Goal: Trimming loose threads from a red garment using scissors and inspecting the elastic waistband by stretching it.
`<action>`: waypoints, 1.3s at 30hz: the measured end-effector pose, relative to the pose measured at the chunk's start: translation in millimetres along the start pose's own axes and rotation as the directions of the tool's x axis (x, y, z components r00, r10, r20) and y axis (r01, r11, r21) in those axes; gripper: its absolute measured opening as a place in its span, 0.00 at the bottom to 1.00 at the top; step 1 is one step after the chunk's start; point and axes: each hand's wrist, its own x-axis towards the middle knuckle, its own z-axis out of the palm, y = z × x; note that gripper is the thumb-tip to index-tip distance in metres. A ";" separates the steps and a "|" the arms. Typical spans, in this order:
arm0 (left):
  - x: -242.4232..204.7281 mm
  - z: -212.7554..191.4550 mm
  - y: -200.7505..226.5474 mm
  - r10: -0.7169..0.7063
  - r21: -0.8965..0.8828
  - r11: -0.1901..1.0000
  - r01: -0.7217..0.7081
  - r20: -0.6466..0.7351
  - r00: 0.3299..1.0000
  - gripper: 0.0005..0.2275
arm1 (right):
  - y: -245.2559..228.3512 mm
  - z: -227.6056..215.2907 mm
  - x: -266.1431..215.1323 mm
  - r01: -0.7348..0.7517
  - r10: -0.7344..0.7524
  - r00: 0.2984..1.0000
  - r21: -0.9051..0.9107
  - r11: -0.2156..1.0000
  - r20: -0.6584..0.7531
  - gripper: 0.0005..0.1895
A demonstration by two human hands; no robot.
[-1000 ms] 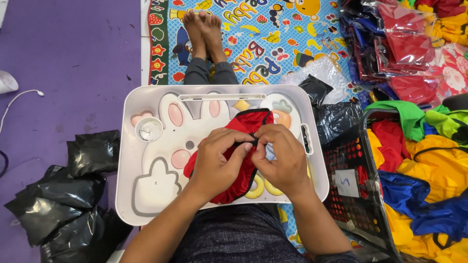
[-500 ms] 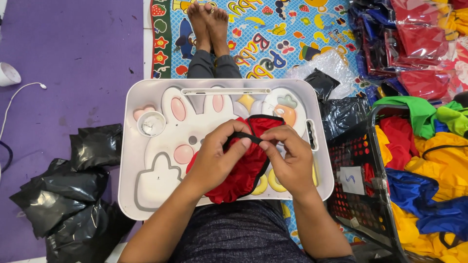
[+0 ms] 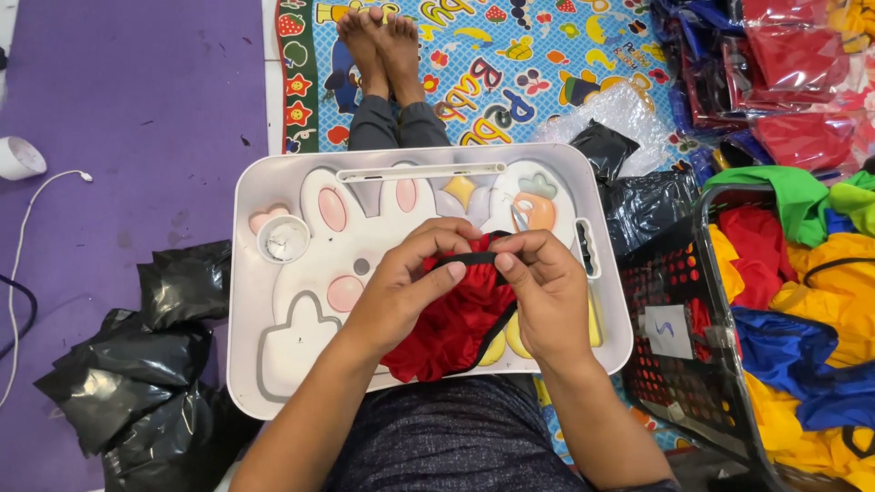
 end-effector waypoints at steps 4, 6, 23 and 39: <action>0.9 9.0 4.0 -0.045 -0.264 0.963 0.044 0.003 0.999 0.05 | -2.3 0.5 -1.2 0.023 -0.020 0.999 -0.101 0.995 0.026 0.03; 4.2 10.5 14.8 -0.109 -0.475 0.875 0.088 -0.016 0.994 0.05 | -12.6 0.7 -0.7 0.145 -0.145 0.989 -0.223 0.964 0.020 0.04; 29.2 2.5 -7.4 -0.166 -0.504 0.858 0.101 -0.085 0.983 0.08 | 92.6 -136.3 -52.2 0.057 -0.200 0.978 -0.998 0.024 0.051 0.19; 29.6 10.2 13.0 -0.294 -0.587 0.786 0.196 -0.075 0.953 0.10 | 56.2 -137.5 -38.0 -0.302 0.485 0.843 -0.951 0.070 -0.232 0.19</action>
